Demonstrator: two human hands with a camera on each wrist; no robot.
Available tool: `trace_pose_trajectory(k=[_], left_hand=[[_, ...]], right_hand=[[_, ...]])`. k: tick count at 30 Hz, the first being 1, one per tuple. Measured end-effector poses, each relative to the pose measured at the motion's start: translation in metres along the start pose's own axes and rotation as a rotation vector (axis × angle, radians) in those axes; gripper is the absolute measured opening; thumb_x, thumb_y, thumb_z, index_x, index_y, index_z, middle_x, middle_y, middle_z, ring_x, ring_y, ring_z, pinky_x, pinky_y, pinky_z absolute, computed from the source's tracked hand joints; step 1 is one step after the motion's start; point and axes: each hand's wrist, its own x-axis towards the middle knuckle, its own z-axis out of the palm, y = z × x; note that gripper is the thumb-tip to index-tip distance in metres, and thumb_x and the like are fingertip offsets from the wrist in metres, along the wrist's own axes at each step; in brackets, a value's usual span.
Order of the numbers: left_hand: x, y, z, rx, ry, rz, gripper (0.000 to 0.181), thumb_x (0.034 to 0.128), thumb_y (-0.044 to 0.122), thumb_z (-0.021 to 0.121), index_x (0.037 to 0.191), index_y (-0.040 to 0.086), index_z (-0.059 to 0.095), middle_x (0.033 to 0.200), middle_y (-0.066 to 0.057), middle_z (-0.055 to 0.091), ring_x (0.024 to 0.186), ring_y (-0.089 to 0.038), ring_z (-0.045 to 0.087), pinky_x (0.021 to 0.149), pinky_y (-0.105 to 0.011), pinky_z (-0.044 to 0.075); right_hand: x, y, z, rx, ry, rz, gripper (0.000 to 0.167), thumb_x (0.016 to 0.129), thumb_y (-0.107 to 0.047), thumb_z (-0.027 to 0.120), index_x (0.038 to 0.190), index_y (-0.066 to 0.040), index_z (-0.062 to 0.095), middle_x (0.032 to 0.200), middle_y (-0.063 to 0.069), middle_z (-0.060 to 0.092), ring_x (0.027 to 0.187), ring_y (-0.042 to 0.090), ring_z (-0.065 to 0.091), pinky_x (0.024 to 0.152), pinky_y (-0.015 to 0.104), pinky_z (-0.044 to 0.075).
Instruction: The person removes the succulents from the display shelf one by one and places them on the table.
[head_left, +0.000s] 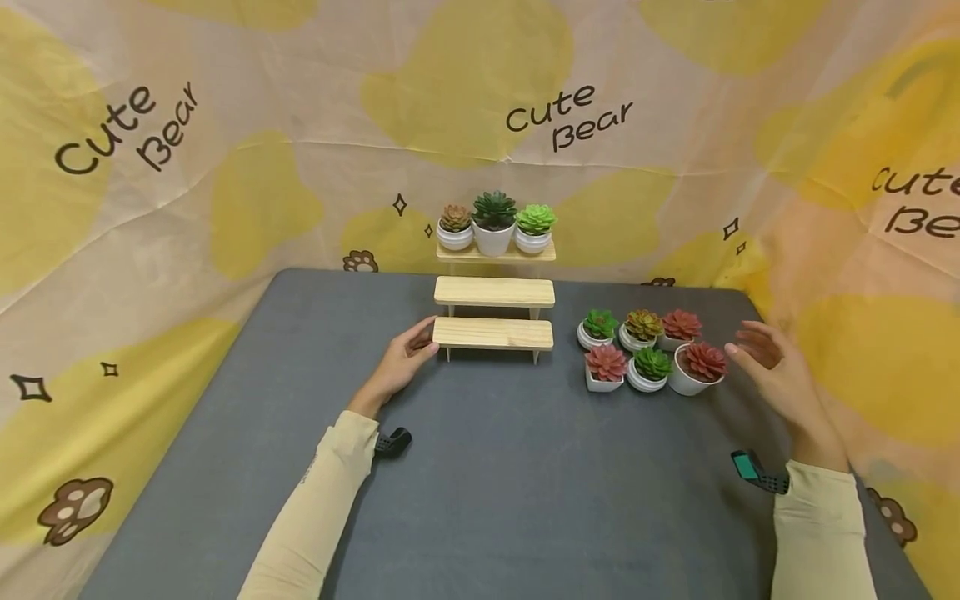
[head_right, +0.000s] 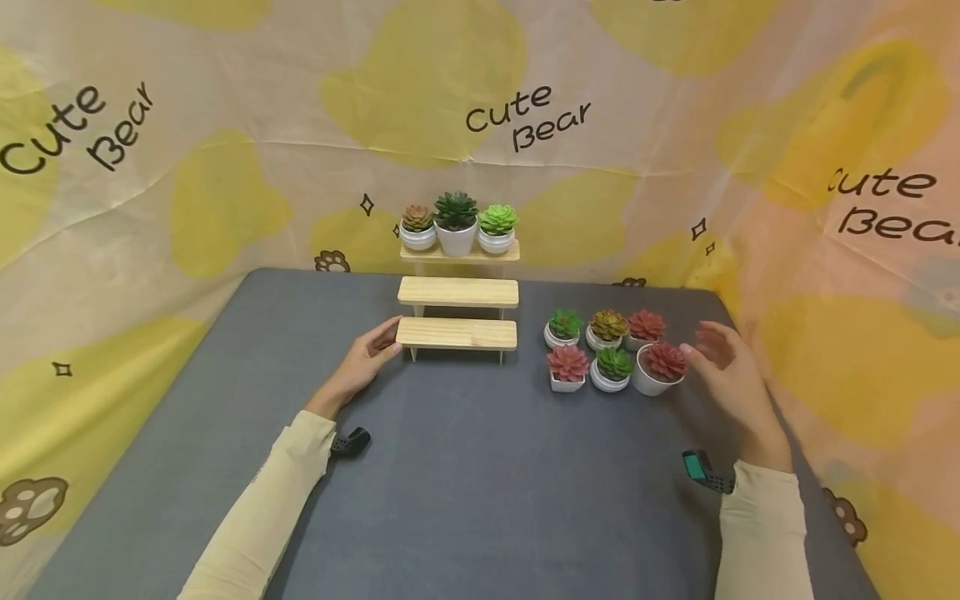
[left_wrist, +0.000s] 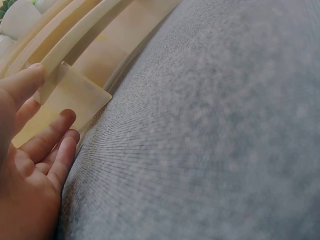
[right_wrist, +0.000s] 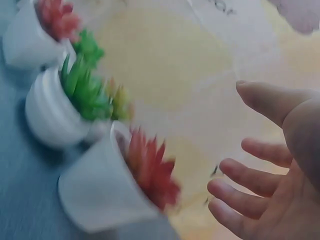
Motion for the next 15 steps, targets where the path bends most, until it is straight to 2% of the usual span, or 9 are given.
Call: trace_pose_trajectory(k=[4,10,13,15], left_hand=[[0.000,0.000,-0.001,0.004,0.001,0.000,0.059,0.1041,0.013,0.057,0.158,0.005,0.034,0.142,-0.028,0.057,0.131,-0.040,0.054,0.108,-0.051,0.044],[0.002,0.000,0.000,0.002,-0.001,0.017,0.058,0.1041,0.012,0.056,0.158,0.004,0.034,0.141,-0.030,0.057,0.130,-0.041,0.055,0.108,-0.052,0.043],[0.002,-0.001,0.001,0.004,-0.003,0.018,0.059,0.1041,0.012,0.056,0.158,0.004,0.034,0.141,-0.030,0.057,0.130,-0.040,0.055,0.108,-0.050,0.044],[0.001,-0.001,0.000,0.005,-0.003,0.013,0.059,0.1041,0.012,0.057,0.158,0.004,0.034,0.140,-0.029,0.057,0.129,-0.040,0.055,0.108,-0.049,0.044]], right_hand=[[0.011,-0.021,0.006,-0.053,-0.020,0.000,0.050,0.102,-0.019,0.062,0.149,-0.012,0.046,0.117,-0.036,0.049,0.106,-0.019,0.047,0.085,-0.002,0.038],[0.029,-0.046,0.024,-0.031,-0.063,-0.048,0.053,0.101,-0.019,0.062,0.150,-0.007,0.044,0.120,-0.033,0.050,0.108,-0.016,0.050,0.087,0.001,0.039],[0.038,-0.057,0.036,-0.033,-0.089,-0.070,0.053,0.102,-0.019,0.062,0.150,-0.007,0.045,0.125,-0.023,0.055,0.107,-0.016,0.051,0.088,0.001,0.039],[0.044,-0.064,0.043,-0.033,-0.118,-0.071,0.054,0.102,-0.022,0.061,0.151,-0.006,0.044,0.133,-0.008,0.058,0.108,-0.017,0.050,0.088,0.002,0.039]])
